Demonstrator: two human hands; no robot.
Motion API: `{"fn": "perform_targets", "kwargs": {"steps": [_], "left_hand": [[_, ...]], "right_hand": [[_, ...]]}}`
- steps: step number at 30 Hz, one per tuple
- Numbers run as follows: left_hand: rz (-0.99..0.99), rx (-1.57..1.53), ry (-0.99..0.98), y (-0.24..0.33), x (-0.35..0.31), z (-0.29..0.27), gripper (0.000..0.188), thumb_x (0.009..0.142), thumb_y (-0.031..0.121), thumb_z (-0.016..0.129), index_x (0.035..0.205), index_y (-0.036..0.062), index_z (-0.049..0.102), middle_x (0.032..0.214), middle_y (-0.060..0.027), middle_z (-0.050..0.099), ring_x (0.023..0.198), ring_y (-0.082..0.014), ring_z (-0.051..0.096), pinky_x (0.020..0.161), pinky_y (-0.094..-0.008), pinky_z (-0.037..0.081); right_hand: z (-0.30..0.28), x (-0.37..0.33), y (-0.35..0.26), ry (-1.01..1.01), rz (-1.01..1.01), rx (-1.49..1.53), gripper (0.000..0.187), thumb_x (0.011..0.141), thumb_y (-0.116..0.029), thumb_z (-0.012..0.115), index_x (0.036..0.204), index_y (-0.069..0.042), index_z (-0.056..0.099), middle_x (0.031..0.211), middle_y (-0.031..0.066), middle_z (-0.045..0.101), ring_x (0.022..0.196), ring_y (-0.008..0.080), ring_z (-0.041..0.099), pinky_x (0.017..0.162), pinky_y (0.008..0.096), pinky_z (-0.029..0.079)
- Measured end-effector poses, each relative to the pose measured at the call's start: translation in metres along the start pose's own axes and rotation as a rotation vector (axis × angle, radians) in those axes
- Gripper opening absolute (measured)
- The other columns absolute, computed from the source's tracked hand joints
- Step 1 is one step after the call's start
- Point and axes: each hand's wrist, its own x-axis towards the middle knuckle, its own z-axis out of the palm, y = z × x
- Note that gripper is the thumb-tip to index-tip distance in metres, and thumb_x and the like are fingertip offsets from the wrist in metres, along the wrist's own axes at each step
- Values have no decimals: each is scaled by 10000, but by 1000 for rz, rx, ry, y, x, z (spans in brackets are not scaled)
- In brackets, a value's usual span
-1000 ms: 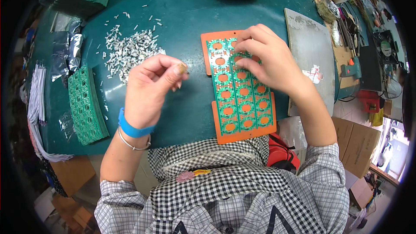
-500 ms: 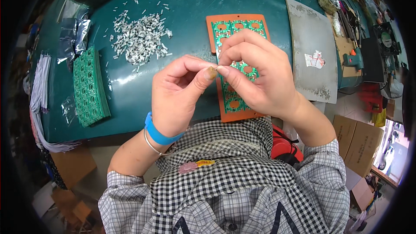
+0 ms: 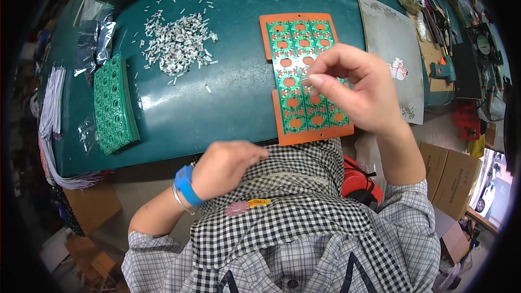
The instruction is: The person inserts small metallic components into the circular holes of a green circuit board held within an orange jig. The person repeatedly picks up individual components from a pile on the table and places them into the board's slots. The person occasionally adjusts the board's position and briefly handles a metal plate before resuming the insertion process.
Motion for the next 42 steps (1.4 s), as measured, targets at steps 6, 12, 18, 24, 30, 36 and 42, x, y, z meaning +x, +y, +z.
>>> {"fn": "perform_targets", "kwargs": {"steps": [6,12,18,24,30,36,42], "left_hand": [[-310,311,-3,-51,-41,29,396,929,42,572,1324,11,576,1119,-245,676,1009,-437,656,883,-457,535],[-295,427,-79,-89,-37,37,430,944,164,614,1351,33,576,1271,-271,602,1150,-438,590,982,-463,487],[-344,330,-44,-83,-37,34,515,924,237,673,1382,37,550,1284,-266,599,1168,-435,581,985,-459,481],[-178,267,10,-53,-71,39,368,847,73,711,1206,9,664,1288,-193,643,1193,-365,615,1020,-438,492],[15,3,17,-37,-113,65,321,885,44,663,1198,-26,660,1259,-202,660,1196,-359,624,1067,-436,489],[47,234,195,-53,-69,54,236,901,-30,565,1102,21,678,1054,-171,693,958,-363,664,847,-421,543],[42,711,398,-109,17,75,261,871,82,569,1102,35,681,1053,-187,689,953,-397,642,865,-499,509]], "right_hand": [[-21,-10,8,-1,246,263,103,892,16,690,985,41,656,918,75,700,790,114,696,719,248,595],[-16,-16,5,18,192,248,98,926,32,646,1022,32,659,938,67,704,794,101,679,706,233,571],[-19,-37,5,88,107,230,124,965,1,610,1082,21,645,902,49,686,794,91,658,700,229,533],[-22,-58,-2,96,88,228,106,987,-76,621,1035,17,641,890,40,671,788,104,655,699,245,525],[-21,-71,-6,110,61,204,104,983,-79,630,1013,19,652,894,42,676,785,105,653,704,241,521],[-17,-72,-19,109,75,148,104,978,-68,629,1019,23,658,917,55,694,802,109,668,712,244,529],[-16,-42,8,77,-9,-168,75,962,-71,636,964,0,661,906,14,665,825,101,643,722,252,503]]}}
